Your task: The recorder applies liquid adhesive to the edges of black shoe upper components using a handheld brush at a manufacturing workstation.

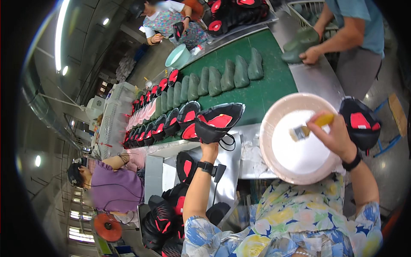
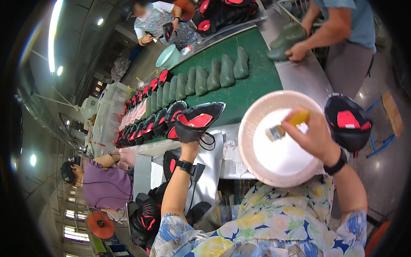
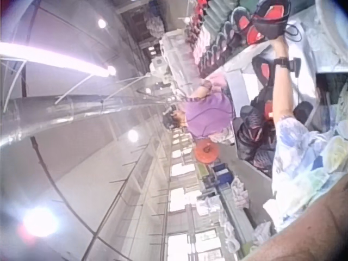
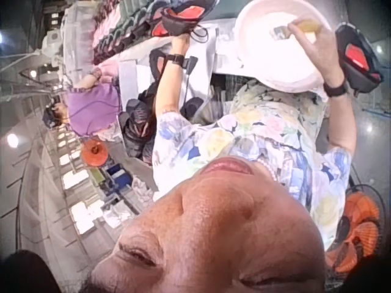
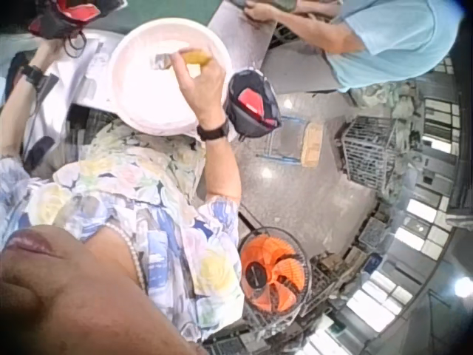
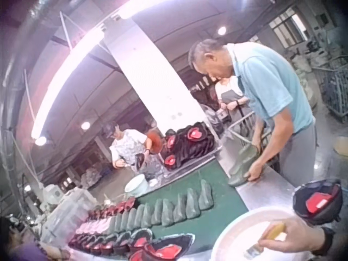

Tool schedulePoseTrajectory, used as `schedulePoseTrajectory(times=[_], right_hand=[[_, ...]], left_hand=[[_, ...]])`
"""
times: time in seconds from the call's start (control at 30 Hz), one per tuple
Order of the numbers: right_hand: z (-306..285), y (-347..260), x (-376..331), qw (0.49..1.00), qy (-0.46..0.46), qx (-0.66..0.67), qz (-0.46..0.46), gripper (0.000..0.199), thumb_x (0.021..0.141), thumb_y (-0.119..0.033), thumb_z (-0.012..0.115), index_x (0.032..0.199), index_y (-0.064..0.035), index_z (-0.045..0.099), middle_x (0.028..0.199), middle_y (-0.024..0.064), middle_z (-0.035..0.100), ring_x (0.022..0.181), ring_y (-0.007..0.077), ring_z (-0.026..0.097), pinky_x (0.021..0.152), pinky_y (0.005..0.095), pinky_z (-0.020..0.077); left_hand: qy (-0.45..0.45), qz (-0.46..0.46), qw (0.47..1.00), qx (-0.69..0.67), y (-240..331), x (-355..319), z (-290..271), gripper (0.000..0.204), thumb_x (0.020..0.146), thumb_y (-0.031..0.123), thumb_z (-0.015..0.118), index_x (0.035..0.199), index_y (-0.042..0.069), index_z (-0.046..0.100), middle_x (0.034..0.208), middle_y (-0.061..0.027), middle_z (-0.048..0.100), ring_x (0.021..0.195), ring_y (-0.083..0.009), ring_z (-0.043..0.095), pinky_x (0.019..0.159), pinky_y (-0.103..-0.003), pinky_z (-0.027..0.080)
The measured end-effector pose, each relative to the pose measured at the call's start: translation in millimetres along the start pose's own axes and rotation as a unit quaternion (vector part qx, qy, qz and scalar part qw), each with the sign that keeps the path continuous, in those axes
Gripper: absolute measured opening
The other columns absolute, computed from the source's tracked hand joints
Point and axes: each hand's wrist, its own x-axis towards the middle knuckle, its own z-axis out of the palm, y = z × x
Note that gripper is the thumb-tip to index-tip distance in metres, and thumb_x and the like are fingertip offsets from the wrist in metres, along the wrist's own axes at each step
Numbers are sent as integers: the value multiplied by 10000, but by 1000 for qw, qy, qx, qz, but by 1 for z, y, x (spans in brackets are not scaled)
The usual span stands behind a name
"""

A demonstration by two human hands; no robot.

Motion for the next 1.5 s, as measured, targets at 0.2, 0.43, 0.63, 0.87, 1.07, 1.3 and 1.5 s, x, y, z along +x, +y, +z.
schedulePoseTrajectory(times=[0.2,0.43,0.63,0.87,1.07,1.3,1.5], right_hand=[[8,12,-12,995,-46,-53,74,110,860,-76,735,897,-3,662,844,100,724,792,189,703,731,293,521],[15,39,-12,980,-54,-75,176,76,853,-48,726,890,-8,673,860,93,721,791,174,697,727,279,517],[23,38,-6,978,-53,-66,192,64,855,-27,710,892,0,666,866,84,721,794,169,693,735,274,518],[25,23,-8,985,-93,-58,137,79,860,-33,707,915,-1,660,863,81,722,791,163,690,738,274,517],[25,22,-21,987,-90,-25,134,82,860,-45,708,911,-3,660,857,84,724,787,168,691,736,278,518],[13,23,-29,987,-90,-15,130,83,858,-55,712,903,-4,664,844,89,726,777,164,692,731,276,518],[8,5,-33,985,-103,-41,130,88,856,-55,715,904,-2,664,842,92,725,785,165,697,735,275,519]], left_hand=[[63,192,953,224,-67,107,-32,774,819,-112,613,1506,87,317,1389,-150,493,1233,-293,542,988,-377,484],[23,281,596,752,-15,155,-2,629,759,43,721,1337,6,477,1281,-248,541,1155,-423,561,954,-486,494],[-85,-32,489,868,42,91,-14,677,711,531,816,1129,45,598,1173,-196,637,1136,-377,620,883,-540,515],[-36,79,360,929,103,87,-54,486,913,108,538,1393,58,479,1144,-234,643,806,-354,717,672,-437,579],[-60,215,508,832,206,14,-32,636,739,14,645,1360,100,540,1114,-189,670,977,-397,667,838,-475,544],[-348,9,572,743,164,-115,23,544,833,112,708,1359,85,573,1208,-170,671,1108,-378,641,965,-430,512],[-337,-172,728,572,41,-30,38,406,976,358,640,1216,34,685,1075,-161,727,1053,-232,686,939,-358,514]])
